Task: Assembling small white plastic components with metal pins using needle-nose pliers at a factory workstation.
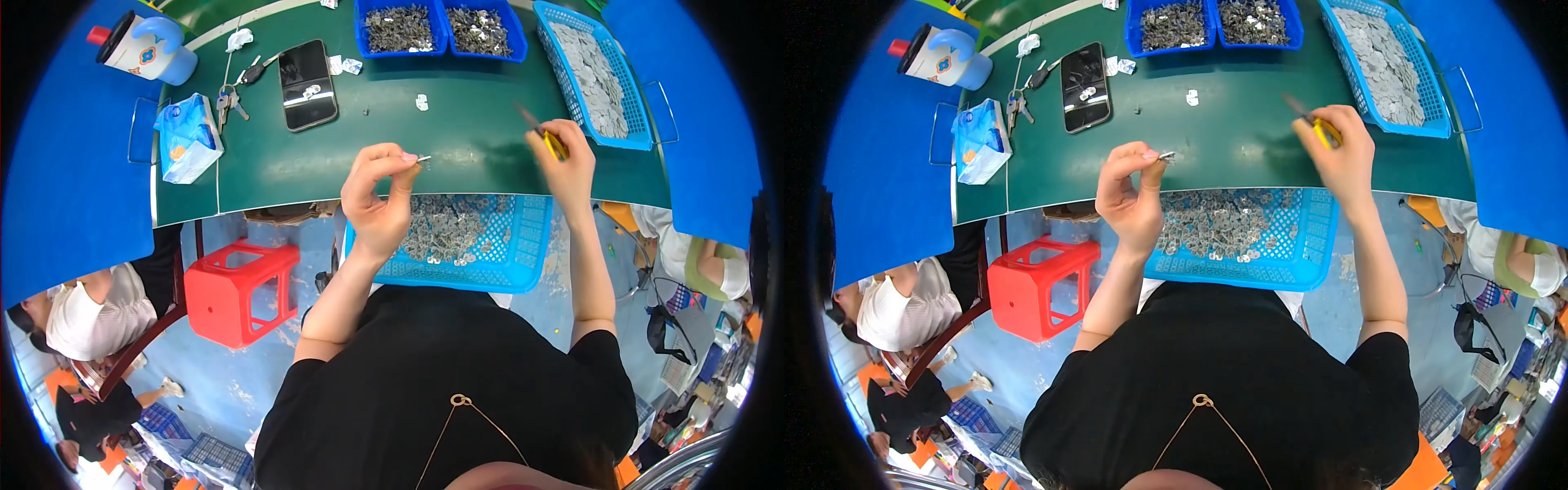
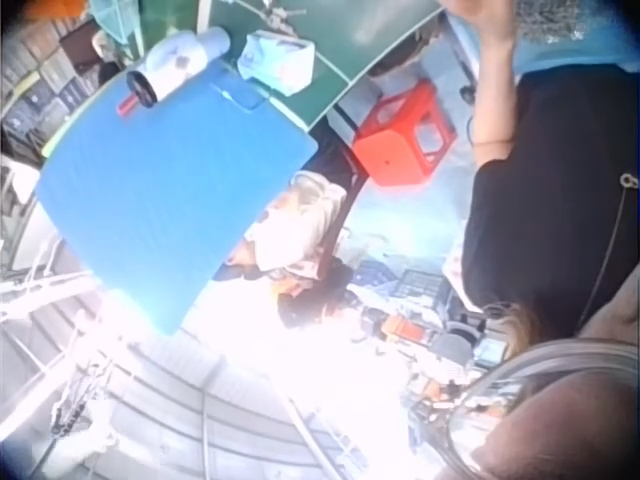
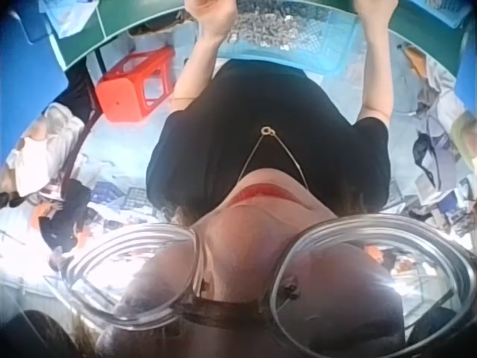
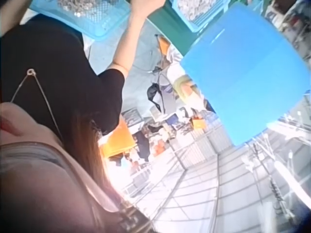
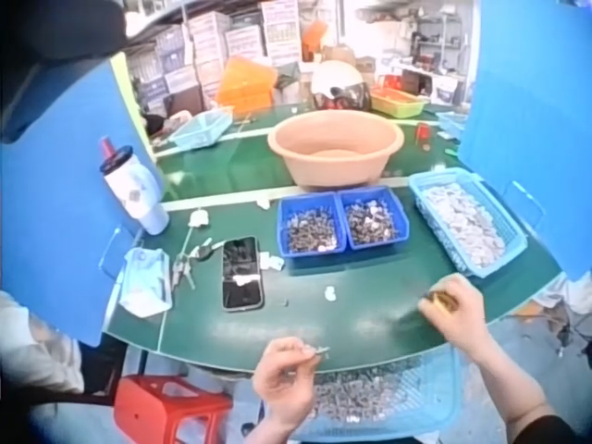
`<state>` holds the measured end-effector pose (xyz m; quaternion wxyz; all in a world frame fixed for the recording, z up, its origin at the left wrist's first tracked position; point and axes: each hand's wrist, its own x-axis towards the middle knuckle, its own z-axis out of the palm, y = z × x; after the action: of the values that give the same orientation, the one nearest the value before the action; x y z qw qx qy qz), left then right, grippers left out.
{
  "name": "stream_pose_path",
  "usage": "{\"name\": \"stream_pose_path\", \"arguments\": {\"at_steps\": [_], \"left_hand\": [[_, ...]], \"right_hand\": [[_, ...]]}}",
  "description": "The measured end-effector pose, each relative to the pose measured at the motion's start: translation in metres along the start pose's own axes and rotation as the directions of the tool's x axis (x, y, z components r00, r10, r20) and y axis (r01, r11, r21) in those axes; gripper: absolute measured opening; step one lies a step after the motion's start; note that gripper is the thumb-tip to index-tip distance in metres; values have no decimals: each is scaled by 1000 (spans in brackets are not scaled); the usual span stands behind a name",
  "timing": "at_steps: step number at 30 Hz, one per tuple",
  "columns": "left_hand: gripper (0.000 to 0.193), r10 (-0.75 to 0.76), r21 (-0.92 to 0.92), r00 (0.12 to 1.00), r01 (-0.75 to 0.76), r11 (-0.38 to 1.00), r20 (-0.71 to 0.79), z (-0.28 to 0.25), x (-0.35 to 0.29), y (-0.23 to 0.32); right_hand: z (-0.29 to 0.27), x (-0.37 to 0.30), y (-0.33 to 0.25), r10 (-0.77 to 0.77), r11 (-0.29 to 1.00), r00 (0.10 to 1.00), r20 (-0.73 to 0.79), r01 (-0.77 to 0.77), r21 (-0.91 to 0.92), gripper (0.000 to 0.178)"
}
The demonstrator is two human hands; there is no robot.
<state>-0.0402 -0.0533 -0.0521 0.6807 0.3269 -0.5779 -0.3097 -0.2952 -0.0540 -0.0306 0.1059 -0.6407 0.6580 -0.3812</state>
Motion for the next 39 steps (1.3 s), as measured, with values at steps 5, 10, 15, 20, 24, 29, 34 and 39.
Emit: {"name": "stream_pose_path", "arguments": {"at_steps": [5,10,15,20,24,29,34,39], "left_hand": [[19,44,58,998,-46,997,40,-1,2,8],[20,98,110,993,-105,988,69,-2,3,10],[20,105,147,990,-117,982,89,-3,5,15],[19,105,179,989,-122,976,103,-2,7,16],[18,111,193,988,-130,972,107,-1,9,16],[18,90,192,987,-114,975,131,-3,8,15],[20,48,152,984,-74,986,169,-3,6,16],[20,25,127,983,-49,991,184,-5,6,16]], "right_hand": [[-25,3,-82,-643,749,766,27,635,-190,39],[-28,7,-96,-745,589,645,168,755,-288,45],[-28,9,-100,-787,516,591,179,788,-335,43],[-29,11,-101,-823,427,524,221,826,-366,41],[-32,13,-103,-828,404,507,239,835,-373,40],[-36,21,-105,-840,358,435,324,893,-271,41],[-41,22,-100,-795,426,458,398,888,-171,39],[-41,21,-98,-729,540,548,411,829,-147,41]]}}
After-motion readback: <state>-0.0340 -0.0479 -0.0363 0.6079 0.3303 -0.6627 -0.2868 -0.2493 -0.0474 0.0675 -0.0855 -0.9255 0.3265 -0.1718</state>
